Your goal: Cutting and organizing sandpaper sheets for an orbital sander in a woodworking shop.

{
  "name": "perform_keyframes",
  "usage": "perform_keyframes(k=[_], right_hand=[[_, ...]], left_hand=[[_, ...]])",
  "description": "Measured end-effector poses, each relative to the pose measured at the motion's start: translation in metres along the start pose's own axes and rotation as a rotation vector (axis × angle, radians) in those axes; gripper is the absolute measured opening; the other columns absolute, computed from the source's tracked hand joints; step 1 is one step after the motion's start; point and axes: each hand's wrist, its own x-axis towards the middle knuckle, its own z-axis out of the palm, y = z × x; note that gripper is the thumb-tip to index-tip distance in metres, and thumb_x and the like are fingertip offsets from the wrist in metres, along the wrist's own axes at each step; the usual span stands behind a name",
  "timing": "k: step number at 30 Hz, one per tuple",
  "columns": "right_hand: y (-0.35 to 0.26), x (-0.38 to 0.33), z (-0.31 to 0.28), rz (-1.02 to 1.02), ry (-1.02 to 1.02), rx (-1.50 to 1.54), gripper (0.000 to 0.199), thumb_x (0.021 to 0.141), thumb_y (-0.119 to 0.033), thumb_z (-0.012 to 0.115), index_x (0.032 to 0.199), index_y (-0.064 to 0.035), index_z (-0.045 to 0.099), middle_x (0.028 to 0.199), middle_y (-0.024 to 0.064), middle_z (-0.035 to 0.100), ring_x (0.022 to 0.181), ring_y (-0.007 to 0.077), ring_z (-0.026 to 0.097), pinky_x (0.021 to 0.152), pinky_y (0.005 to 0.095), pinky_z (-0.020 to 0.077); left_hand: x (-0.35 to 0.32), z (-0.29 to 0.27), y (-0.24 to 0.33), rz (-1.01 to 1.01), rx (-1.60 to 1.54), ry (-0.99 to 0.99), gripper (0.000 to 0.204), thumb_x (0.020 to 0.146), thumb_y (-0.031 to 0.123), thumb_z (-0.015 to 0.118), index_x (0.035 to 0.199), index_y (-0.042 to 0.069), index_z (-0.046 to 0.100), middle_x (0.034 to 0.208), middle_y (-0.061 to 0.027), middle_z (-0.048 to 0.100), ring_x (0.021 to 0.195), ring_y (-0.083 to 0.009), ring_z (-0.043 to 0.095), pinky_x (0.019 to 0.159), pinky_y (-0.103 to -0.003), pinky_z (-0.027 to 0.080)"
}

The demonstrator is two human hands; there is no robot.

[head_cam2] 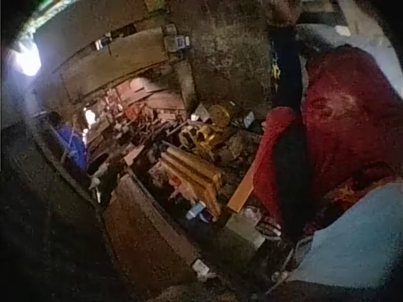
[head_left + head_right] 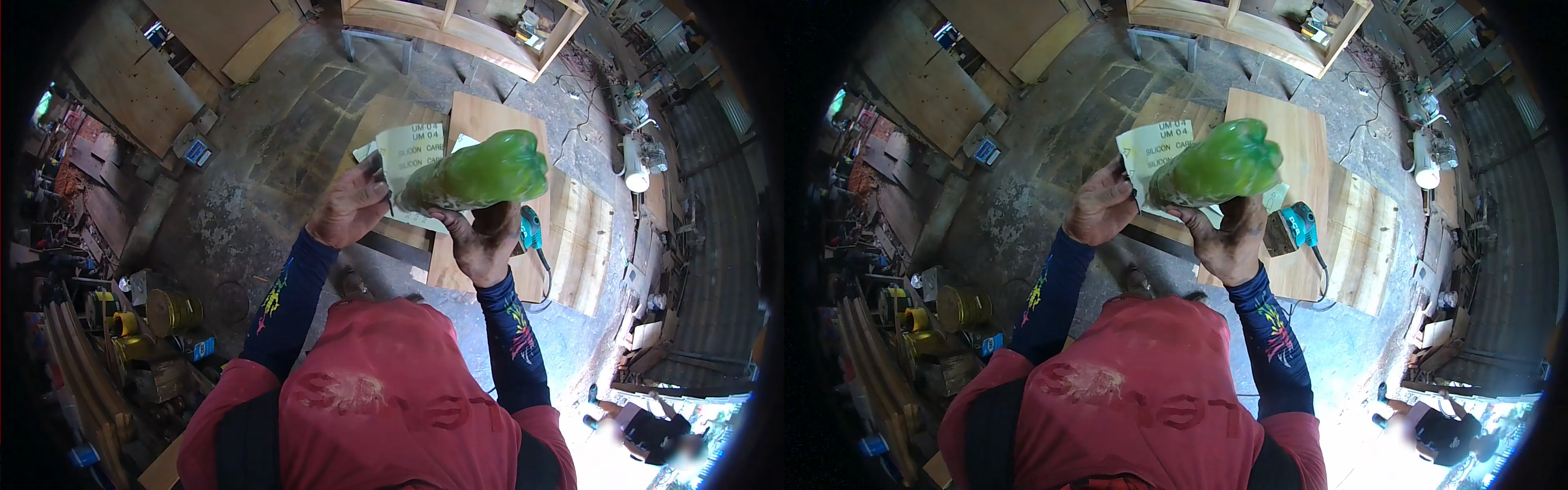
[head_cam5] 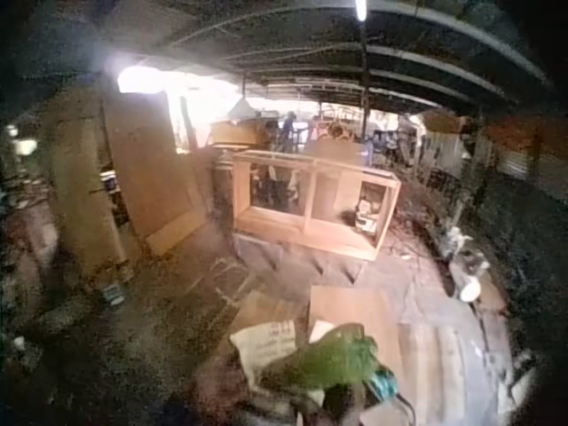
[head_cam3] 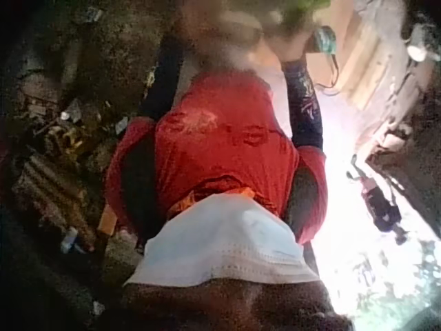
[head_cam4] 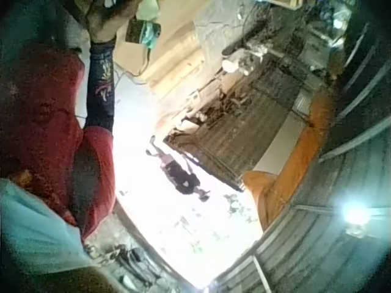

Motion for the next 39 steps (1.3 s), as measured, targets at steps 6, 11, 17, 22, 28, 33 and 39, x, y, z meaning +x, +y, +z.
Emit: perform_keyframes(k=[6,11,17,22,28,33,39], right_hand=[[-0.003,0.010,0.019,0.079,0.181,0.080,0.076,0.075,0.009,0.081,0.137,0.0008,0.039,0.129,0.0146,0.055,0.116,0.0256,0.059,0.099,0.0399,0.0516],[-0.014,0.023,0.031,0.056,0.282,0.108,0.073,0.076,-0.002,0.085,0.136,0.0011,0.043,0.125,0.0112,0.058,0.114,0.0213,0.058,0.100,0.0366,0.0485],[-0.009,0.034,0.031,0.229,0.354,0.301,0.072,0.078,-0.001,0.083,0.136,0.0004,0.040,0.127,0.0115,0.055,0.114,0.0211,0.057,0.100,0.0356,0.0483],[-0.018,0.012,0.021,0.251,0.214,0.141,0.071,0.078,-0.002,0.084,0.134,0.0015,0.042,0.126,0.0113,0.056,0.114,0.0209,0.057,0.100,0.0361,0.0480],[-0.011,0.001,0.031,0.253,0.285,0.082,0.075,0.077,0.001,0.083,0.137,0.0000,0.039,0.128,0.0118,0.054,0.116,0.0220,0.056,0.102,0.0368,0.0468],[0.002,-0.024,0.012,0.227,0.120,0.047,0.077,0.076,0.006,0.082,0.138,-0.0016,0.037,0.132,0.0131,0.052,0.119,0.0233,0.056,0.099,0.0391,0.0496],[0.030,0.004,-0.015,-0.200,-0.044,-0.387,0.051,0.078,0.004,0.080,0.122,-0.0007,0.055,0.113,0.0106,0.066,0.106,0.0225,0.065,0.090,0.0367,0.0513]], left_hand=[[0.014,0.016,0.010,0.084,-0.084,0.002,0.057,0.098,0.002,0.054,0.150,0.002,0.030,0.142,-0.0126,0.049,0.134,-0.0234,0.045,0.116,-0.040,0.034],[0.014,0.014,0.000,0.095,-0.070,-0.019,0.059,0.098,0.004,0.053,0.152,0.004,0.028,0.146,-0.0138,0.046,0.137,-0.0253,0.043,0.117,-0.042,0.032],[0.013,0.009,-0.001,0.143,-0.043,-0.123,0.062,0.098,0.005,0.055,0.153,0.007,0.027,0.149,-0.0124,0.043,0.138,-0.0263,0.041,0.118,-0.045,0.029],[0.007,-0.004,0.005,0.167,-0.078,-0.045,0.062,0.098,0.009,0.057,0.153,0.009,0.028,0.150,-0.0120,0.042,0.138,-0.0274,0.041,0.117,-0.048,0.030],[0.007,-0.009,-0.002,0.130,-0.023,0.002,0.055,0.099,0.016,0.059,0.149,0.008,0.035,0.147,-0.0114,0.047,0.136,-0.0276,0.044,0.114,-0.046,0.036],[0.004,-0.026,0.001,0.008,-0.057,0.146,0.056,0.102,0.016,0.054,0.152,0.009,0.030,0.142,-0.0106,0.051,0.129,-0.0223,0.052,0.109,-0.042,0.043],[-0.001,-0.020,-0.010,-0.214,0.103,0.129,0.039,0.100,0.018,0.053,0.133,-0.004,0.054,0.123,-0.0103,0.065,0.114,-0.0185,0.063,0.098,-0.033,0.051]])
